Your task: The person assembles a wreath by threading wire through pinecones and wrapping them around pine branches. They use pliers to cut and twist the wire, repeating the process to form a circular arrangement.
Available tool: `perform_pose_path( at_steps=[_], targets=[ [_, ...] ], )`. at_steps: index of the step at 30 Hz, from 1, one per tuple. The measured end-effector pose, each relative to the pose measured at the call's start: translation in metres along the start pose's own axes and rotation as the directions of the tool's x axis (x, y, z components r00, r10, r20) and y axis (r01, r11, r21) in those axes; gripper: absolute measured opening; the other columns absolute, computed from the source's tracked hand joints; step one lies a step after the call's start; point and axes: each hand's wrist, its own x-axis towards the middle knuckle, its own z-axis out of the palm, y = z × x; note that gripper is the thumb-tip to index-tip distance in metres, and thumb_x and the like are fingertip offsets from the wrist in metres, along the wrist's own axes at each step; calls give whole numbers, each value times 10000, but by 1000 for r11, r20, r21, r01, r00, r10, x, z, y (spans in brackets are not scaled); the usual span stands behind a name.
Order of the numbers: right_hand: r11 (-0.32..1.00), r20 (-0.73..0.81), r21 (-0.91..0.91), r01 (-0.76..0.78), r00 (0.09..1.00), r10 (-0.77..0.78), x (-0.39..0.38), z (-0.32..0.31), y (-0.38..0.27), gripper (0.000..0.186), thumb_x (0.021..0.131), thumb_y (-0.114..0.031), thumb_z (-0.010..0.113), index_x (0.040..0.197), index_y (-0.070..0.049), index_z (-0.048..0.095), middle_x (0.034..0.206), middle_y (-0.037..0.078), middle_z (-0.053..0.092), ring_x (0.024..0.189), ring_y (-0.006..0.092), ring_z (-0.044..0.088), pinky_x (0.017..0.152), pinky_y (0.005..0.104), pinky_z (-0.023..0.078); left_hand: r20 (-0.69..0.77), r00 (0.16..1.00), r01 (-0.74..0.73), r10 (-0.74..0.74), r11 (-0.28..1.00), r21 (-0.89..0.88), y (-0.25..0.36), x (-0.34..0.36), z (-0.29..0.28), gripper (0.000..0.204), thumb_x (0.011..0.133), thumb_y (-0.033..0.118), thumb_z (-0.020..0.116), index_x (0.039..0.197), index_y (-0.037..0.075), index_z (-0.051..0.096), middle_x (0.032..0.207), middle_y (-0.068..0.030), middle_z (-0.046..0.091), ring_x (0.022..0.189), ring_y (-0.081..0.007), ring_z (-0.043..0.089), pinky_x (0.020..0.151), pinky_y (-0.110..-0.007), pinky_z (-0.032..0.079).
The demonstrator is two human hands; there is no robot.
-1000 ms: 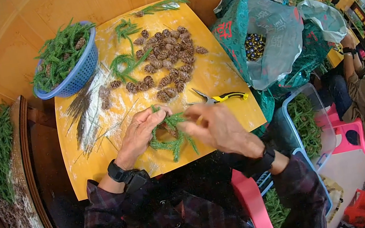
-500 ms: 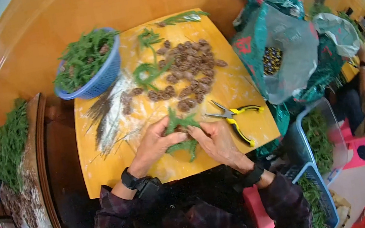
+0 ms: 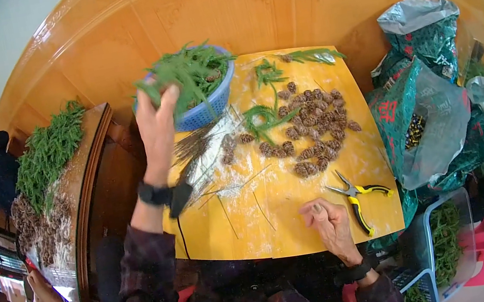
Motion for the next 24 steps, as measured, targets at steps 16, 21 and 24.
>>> perform_pose_path(
  at_steps=[16,21,24],
  targets=[
    [996,-17,-87,7,1000,-8,1,2,-3,375,964,-311,462,823,-2,621,612,-6,520,572,50,466,524,193,343,244,899,-422,364,572,704,-70,24,-26,416,724,85,665,1102,-32,537,1056,-191,488,1039,-378,435,912,-444,369],
    [997,-1,-48,-52,999,52,2,2,-7,325,958,-237,491,832,33,622,672,27,553,601,86,490,563,221,384,296,955,-214,-5,681,701,-125,52,-49,270,799,134,593,1009,-31,553,981,-232,532,969,-398,495,856,-442,402],
    [996,-10,-54,-65,998,65,1,3,-6,323,958,-234,492,828,30,625,668,27,553,599,85,487,559,218,381,244,965,-117,-100,667,736,-146,77,-55,289,789,172,591,944,-73,572,957,-279,578,956,-440,540,850,-452,434]
  ],
)
